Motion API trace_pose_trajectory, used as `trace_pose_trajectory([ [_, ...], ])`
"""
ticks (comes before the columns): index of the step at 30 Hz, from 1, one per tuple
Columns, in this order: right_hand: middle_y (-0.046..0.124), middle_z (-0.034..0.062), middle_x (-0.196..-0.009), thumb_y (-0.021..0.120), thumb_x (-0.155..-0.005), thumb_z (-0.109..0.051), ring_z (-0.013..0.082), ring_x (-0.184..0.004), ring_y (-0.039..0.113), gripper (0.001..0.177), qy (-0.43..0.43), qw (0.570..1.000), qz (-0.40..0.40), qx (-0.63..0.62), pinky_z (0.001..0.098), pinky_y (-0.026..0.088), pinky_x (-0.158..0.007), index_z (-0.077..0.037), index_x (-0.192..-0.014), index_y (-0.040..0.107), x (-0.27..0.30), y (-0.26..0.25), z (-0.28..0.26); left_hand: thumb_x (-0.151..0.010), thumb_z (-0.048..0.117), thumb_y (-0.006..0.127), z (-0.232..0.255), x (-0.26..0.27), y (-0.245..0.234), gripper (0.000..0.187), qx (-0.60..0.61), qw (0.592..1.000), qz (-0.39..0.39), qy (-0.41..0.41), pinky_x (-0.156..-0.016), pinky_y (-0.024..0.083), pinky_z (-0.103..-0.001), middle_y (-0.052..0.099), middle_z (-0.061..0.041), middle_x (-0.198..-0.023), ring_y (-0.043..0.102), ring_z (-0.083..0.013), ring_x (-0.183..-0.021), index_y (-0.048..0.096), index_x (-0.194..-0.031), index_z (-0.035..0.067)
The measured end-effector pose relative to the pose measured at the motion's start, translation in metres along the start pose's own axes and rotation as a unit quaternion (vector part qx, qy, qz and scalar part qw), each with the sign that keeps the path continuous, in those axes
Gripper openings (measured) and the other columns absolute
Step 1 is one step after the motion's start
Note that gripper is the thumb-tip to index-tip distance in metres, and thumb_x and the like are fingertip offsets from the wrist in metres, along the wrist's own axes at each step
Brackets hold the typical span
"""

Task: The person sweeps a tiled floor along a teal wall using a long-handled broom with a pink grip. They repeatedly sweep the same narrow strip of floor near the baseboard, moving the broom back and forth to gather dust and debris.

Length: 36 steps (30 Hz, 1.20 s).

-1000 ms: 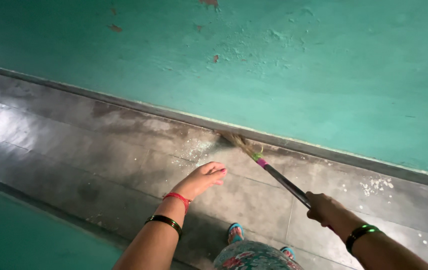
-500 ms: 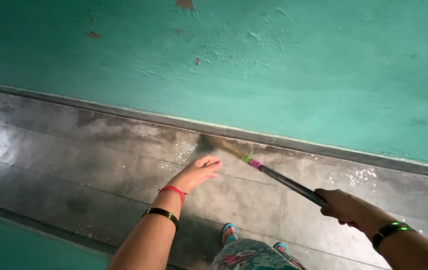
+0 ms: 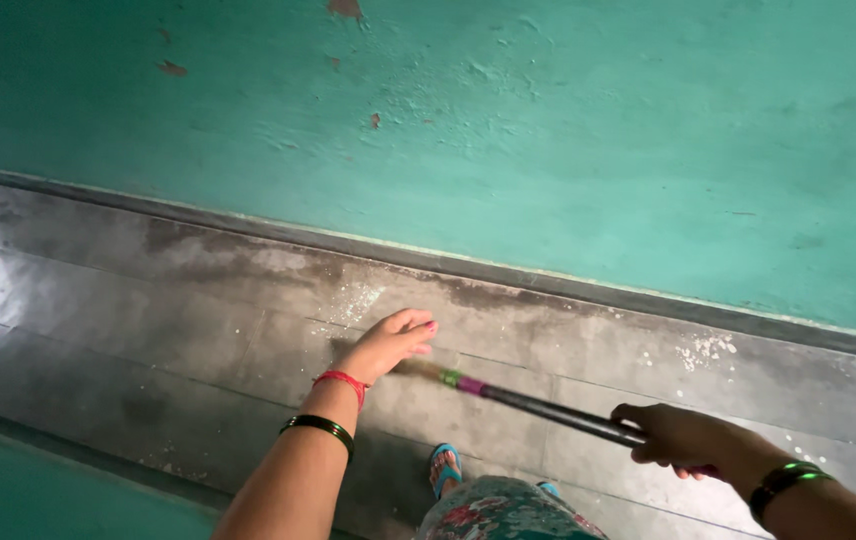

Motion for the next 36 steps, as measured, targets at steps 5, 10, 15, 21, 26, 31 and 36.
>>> trace_pose_trajectory([
  [5,0.054,0.0060,-0.071,0.066,-0.097,-0.022,0.0166,-0.050,0.048,0.052,0.022,0.992,0.054,-0.108,0.0330,0.039,-0.044,-0.031,-0.146,0.050,0.005,-0.018,0.043,-0.091,0.043,0.066,-0.003,0.010,0.023,0.061,-0.024,1.000,0.001,0.005,-0.096,0.049,-0.033,0.068,-0.005,-0.129,0.070,-0.0183,-0.109,0.057,-0.140,0.007],
  [10,0.055,0.0055,-0.066,0.068,-0.097,-0.022,0.0161,-0.048,0.053,0.046,0.016,0.999,0.040,0.004,0.0337,0.042,-0.043,-0.021,-0.141,0.053,0.004,-0.027,0.067,-0.091,0.045,0.065,-0.001,0.024,0.054,0.060,-0.041,0.999,0.002,-0.016,-0.099,0.048,-0.032,0.068,-0.005,-0.130,0.070,-0.0164,-0.112,0.058,-0.139,0.009],
  [15,0.050,0.0019,-0.063,0.066,-0.097,-0.023,0.0140,-0.047,0.051,0.043,0.004,0.999,-0.025,0.039,0.0309,0.039,-0.043,-0.030,-0.139,0.056,0.018,0.005,0.057,-0.091,0.044,0.064,-0.002,0.027,0.081,0.060,-0.022,0.999,-0.001,-0.041,-0.096,0.045,-0.033,0.066,-0.003,-0.135,0.068,-0.0153,-0.114,0.057,-0.140,0.011],
  [21,0.053,0.0028,-0.069,0.066,-0.098,-0.026,0.0150,-0.049,0.053,0.052,-0.008,1.000,-0.019,0.023,0.0321,0.041,-0.045,-0.034,-0.146,0.048,0.020,0.010,0.059,-0.091,0.045,0.066,-0.002,0.013,0.090,0.061,-0.055,0.998,0.008,-0.012,-0.096,0.047,-0.035,0.067,-0.005,-0.133,0.069,-0.0162,-0.111,0.057,-0.139,0.009],
  [26,0.059,0.0067,-0.075,0.063,-0.101,-0.027,0.0168,-0.055,0.055,0.058,0.037,0.998,0.040,-0.020,0.0346,0.046,-0.050,-0.036,-0.152,0.039,-0.001,0.000,0.090,-0.092,0.044,0.067,-0.009,0.012,0.098,0.060,-0.026,0.999,0.021,0.003,-0.099,0.048,-0.031,0.069,-0.006,-0.129,0.070,-0.0175,-0.109,0.058,-0.138,0.008],
  [31,0.060,0.0079,-0.073,0.068,-0.097,-0.019,0.0171,-0.051,0.057,0.042,-0.021,0.997,0.064,-0.039,0.0347,0.046,-0.045,-0.014,-0.135,0.053,-0.032,0.006,0.102,-0.090,0.044,0.067,-0.013,0.026,0.101,0.058,-0.029,0.999,0.041,-0.019,-0.095,0.049,-0.033,0.069,-0.005,-0.127,0.071,-0.0165,-0.107,0.059,-0.137,0.010],
  [36,0.063,0.0082,-0.073,0.069,-0.094,-0.017,0.0173,-0.051,0.055,0.052,-0.049,0.997,0.046,-0.024,0.0345,0.045,-0.046,-0.018,-0.143,0.051,-0.008,-0.002,0.086,-0.090,0.045,0.068,-0.020,0.031,0.107,0.058,-0.028,0.998,0.044,-0.040,-0.092,0.047,-0.033,0.070,-0.005,-0.124,0.069,-0.0152,-0.106,0.061,-0.136,0.010],
])
Point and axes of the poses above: each hand's wrist, its own x-axis away from the middle knuckle, its own y-axis out of the palm, z = x × y, the point moved 3 cm from there along -x, towards the middle knuckle
